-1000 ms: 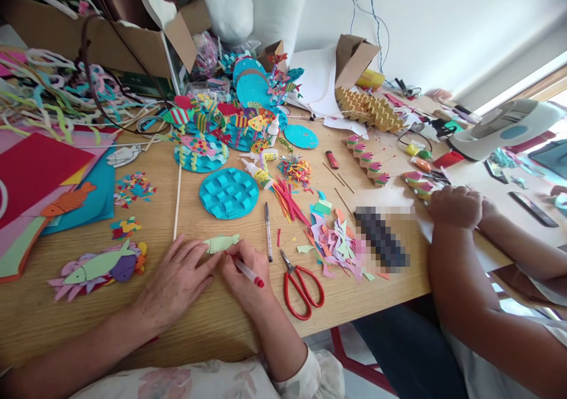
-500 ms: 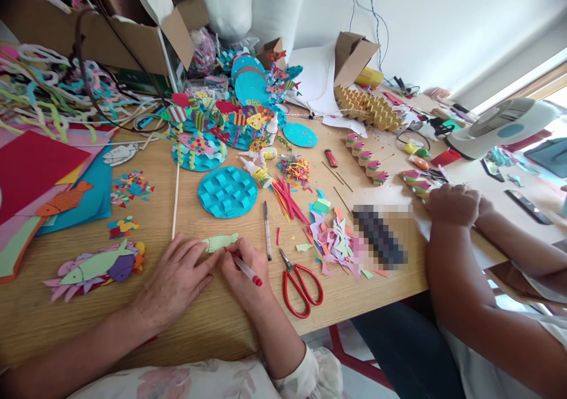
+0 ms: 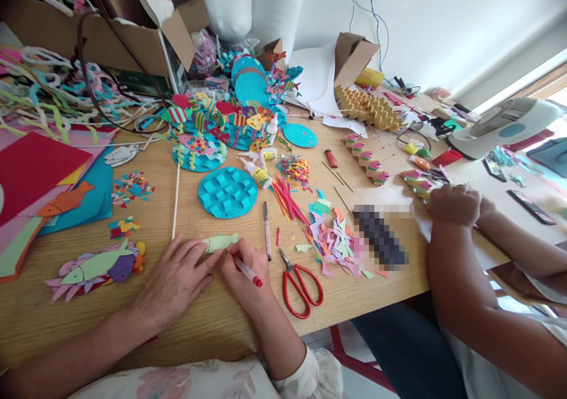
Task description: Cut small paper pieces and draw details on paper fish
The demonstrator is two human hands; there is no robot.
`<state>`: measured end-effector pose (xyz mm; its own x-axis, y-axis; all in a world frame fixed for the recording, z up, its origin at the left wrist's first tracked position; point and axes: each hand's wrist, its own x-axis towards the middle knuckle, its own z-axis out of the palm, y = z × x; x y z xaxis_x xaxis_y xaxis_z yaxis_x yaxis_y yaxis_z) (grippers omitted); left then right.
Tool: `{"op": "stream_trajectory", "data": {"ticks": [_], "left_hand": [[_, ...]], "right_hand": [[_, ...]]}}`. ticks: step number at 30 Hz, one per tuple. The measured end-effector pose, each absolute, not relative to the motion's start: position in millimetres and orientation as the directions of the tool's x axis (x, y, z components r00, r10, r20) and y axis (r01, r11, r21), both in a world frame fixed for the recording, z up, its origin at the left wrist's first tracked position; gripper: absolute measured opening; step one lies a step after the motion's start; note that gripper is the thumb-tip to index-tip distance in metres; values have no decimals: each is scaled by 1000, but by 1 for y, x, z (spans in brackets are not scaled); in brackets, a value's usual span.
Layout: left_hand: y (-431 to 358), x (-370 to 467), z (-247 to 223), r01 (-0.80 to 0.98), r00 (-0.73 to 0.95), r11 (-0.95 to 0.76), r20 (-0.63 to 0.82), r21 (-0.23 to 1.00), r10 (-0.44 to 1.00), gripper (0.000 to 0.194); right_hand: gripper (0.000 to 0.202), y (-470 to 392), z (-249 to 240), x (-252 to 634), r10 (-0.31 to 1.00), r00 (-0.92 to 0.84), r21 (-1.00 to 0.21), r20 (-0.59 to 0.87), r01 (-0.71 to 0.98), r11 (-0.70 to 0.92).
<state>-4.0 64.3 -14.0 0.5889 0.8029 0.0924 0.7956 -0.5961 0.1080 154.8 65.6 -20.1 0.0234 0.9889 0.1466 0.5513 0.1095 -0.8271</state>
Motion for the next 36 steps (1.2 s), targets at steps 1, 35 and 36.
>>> {"op": "stream_trajectory", "data": {"ticks": [1,35,36], "left_hand": [[64,-4,-14,796,588,-596,94,107,803,40],[63,-2,-14,802,582,-590,103,94,807,37],[63,-2,-14,802,581,-590,102,95,807,37]], "right_hand": [[8,65,-20,155,989,31,-829,143,549,103],[8,66,-18,155,987,40,-798,157,593,103],[8,66,-18,155,986,41,-798,160,594,104]]}}
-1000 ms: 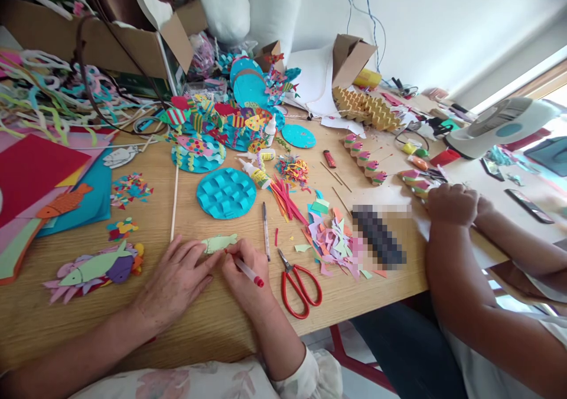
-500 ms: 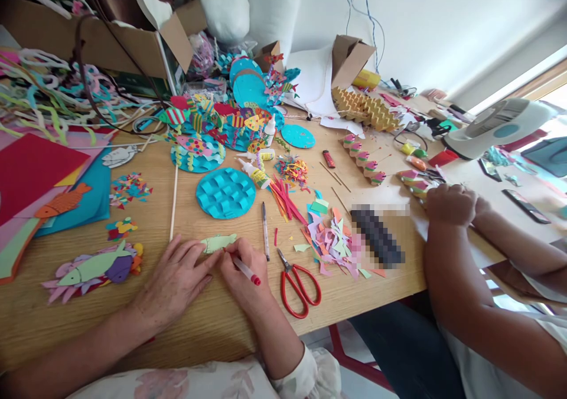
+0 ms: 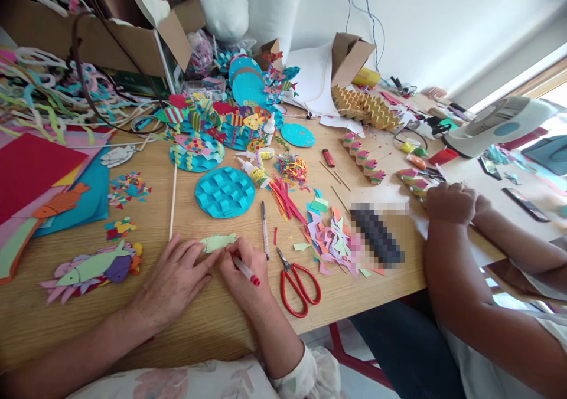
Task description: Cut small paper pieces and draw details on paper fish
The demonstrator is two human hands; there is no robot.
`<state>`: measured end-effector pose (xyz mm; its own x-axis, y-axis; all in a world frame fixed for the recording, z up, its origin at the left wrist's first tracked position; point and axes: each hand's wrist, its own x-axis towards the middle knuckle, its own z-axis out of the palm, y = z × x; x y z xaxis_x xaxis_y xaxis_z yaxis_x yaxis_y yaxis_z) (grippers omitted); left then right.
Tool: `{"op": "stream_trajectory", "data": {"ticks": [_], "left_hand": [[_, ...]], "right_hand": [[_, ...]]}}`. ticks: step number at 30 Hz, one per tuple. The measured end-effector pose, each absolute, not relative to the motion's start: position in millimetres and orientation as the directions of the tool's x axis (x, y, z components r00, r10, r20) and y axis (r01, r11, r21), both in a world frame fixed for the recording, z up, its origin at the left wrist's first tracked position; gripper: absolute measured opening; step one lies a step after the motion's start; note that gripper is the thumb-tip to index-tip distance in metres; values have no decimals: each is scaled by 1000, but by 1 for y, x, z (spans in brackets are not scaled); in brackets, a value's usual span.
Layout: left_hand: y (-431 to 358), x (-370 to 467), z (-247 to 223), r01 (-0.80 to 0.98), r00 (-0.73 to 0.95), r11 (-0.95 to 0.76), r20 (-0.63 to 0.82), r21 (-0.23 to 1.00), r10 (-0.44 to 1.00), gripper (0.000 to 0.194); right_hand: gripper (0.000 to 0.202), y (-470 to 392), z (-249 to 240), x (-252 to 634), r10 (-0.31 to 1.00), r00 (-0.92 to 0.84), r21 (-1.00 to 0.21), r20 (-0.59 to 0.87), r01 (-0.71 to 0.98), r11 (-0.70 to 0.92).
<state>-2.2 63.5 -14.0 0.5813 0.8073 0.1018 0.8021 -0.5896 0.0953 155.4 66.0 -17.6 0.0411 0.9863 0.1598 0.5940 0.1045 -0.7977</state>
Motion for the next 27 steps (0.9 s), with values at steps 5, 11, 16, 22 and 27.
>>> {"op": "stream_trajectory", "data": {"ticks": [5,11,16,22,27], "left_hand": [[64,-2,-12,808,573,-581,97,102,814,36],[66,1,-6,816,563,-567,68,114,823,32],[66,2,-6,818,561,-566,76,102,824,34],[64,2,-8,821,559,-564,77,83,825,36],[64,2,-9,822,561,-565,65,77,825,36]], "right_hand": [[8,67,-17,155,986,41,-792,163,602,106],[8,66,-18,155,988,37,-806,148,584,99],[7,65,-19,155,991,44,-817,126,571,78],[8,66,-19,155,990,49,-818,130,570,79],[8,66,-18,156,989,62,-836,134,543,79]]}}
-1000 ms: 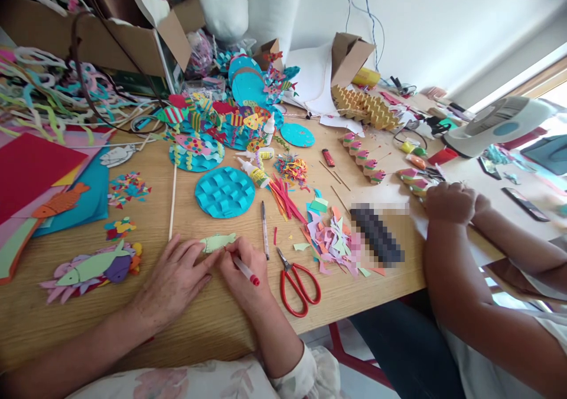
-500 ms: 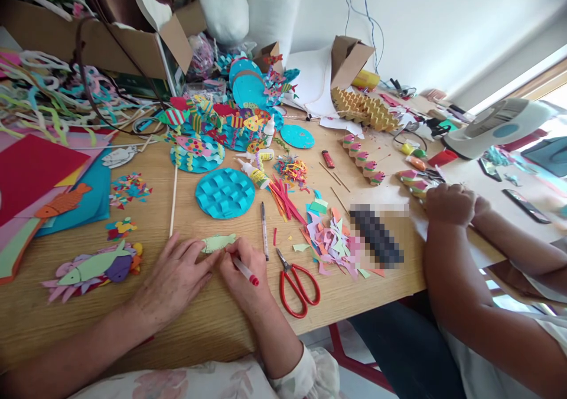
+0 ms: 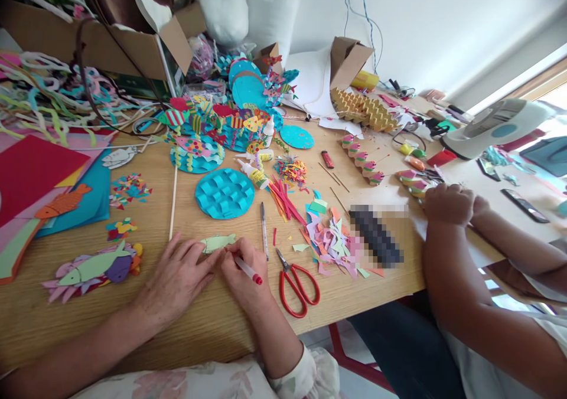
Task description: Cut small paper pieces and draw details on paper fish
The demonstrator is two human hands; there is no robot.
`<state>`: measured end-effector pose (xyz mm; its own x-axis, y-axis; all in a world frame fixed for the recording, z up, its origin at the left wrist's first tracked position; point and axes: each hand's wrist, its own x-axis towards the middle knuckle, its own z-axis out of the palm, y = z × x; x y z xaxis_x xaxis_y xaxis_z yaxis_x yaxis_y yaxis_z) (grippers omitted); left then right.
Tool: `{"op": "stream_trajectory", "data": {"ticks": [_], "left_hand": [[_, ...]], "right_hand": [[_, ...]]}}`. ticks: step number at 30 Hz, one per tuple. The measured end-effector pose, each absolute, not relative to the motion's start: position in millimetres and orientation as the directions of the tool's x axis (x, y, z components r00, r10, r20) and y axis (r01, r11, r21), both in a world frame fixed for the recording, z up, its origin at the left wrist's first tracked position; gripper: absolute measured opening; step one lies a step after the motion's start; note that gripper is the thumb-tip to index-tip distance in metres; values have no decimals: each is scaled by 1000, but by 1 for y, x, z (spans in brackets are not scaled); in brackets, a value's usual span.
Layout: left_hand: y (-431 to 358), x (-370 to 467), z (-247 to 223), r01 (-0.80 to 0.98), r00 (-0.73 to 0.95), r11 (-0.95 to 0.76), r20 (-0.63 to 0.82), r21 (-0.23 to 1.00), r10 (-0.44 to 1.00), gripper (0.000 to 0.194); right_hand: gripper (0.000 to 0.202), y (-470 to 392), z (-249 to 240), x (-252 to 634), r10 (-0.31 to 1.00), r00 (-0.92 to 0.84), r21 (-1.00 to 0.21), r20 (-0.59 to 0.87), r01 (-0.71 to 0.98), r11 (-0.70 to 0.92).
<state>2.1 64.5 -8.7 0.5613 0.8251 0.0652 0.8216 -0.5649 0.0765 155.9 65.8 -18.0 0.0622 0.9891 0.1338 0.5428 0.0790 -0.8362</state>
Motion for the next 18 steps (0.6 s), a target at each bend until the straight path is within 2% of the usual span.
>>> {"op": "stream_trajectory", "data": {"ticks": [18], "left_hand": [[65,3,-11,818,567,-570,64,79,821,38]], "right_hand": [[8,66,-19,155,993,60,-822,102,568,50]]}}
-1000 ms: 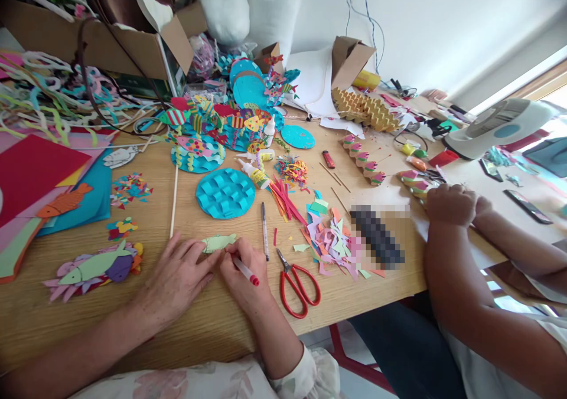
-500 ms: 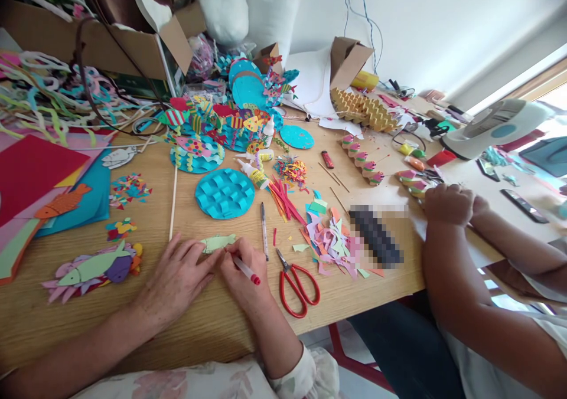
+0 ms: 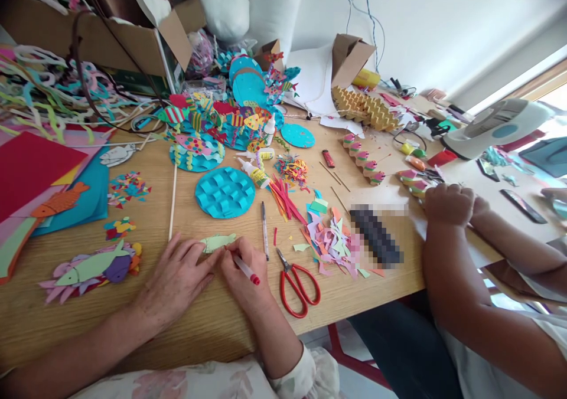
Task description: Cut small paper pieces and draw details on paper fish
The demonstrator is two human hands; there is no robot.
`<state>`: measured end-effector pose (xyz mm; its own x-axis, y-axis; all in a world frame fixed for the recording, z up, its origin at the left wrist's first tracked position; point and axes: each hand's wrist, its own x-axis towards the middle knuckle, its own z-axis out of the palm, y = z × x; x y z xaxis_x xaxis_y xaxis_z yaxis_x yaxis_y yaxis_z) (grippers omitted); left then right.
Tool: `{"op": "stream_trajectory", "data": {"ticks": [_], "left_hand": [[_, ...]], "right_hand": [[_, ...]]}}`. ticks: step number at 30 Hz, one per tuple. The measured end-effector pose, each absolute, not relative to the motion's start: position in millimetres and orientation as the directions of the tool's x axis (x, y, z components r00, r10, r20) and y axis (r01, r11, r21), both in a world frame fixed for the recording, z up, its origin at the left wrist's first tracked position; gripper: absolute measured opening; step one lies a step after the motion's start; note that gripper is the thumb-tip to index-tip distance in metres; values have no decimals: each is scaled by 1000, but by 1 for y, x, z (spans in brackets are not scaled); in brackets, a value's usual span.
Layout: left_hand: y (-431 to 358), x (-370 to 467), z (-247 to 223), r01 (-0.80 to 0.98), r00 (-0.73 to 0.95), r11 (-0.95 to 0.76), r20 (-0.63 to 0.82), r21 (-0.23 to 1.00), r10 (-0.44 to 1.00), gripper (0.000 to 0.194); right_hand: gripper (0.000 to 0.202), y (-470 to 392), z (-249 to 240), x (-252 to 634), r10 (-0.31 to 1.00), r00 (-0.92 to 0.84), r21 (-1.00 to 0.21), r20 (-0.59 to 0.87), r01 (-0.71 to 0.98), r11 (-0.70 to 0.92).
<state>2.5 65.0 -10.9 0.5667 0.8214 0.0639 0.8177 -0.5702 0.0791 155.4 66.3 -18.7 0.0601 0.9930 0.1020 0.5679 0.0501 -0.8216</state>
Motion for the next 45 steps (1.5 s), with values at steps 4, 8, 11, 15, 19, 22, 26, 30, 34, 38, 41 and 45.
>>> {"op": "stream_trajectory", "data": {"ticks": [4,8,11,15,19,22,26,30,34,38,41,45], "left_hand": [[65,3,-11,818,564,-568,68,90,823,39],[65,2,-11,817,563,-568,78,101,823,39],[64,2,-12,815,565,-571,89,98,821,39],[64,2,-12,816,563,-570,92,98,821,38],[64,2,-11,816,565,-571,81,95,821,38],[65,2,-11,814,567,-573,79,94,820,38],[65,3,-11,814,567,-572,78,98,820,39],[65,2,-12,815,564,-569,79,106,822,40],[65,2,-12,819,560,-565,71,106,825,39],[65,2,-11,819,561,-564,55,111,826,39],[65,2,-9,818,563,-565,44,107,825,40],[65,2,-9,817,566,-569,55,97,823,39]], "right_hand": [[7,66,-18,155,988,65,-813,141,577,78],[7,66,-16,155,986,61,-800,154,594,88],[8,67,-16,155,985,58,-799,160,594,95],[8,66,-16,155,984,55,-798,172,593,106],[8,66,-16,156,984,66,-802,166,589,96],[8,66,-17,157,987,81,-819,139,570,69],[8,66,-17,157,989,69,-826,134,558,74],[9,67,-17,157,989,76,-821,130,567,64],[8,67,-17,156,988,72,-811,139,581,72],[8,67,-15,156,985,71,-795,156,601,82],[9,68,-15,155,986,71,-790,148,609,75],[8,68,-17,155,986,88,-796,142,603,60]]}}
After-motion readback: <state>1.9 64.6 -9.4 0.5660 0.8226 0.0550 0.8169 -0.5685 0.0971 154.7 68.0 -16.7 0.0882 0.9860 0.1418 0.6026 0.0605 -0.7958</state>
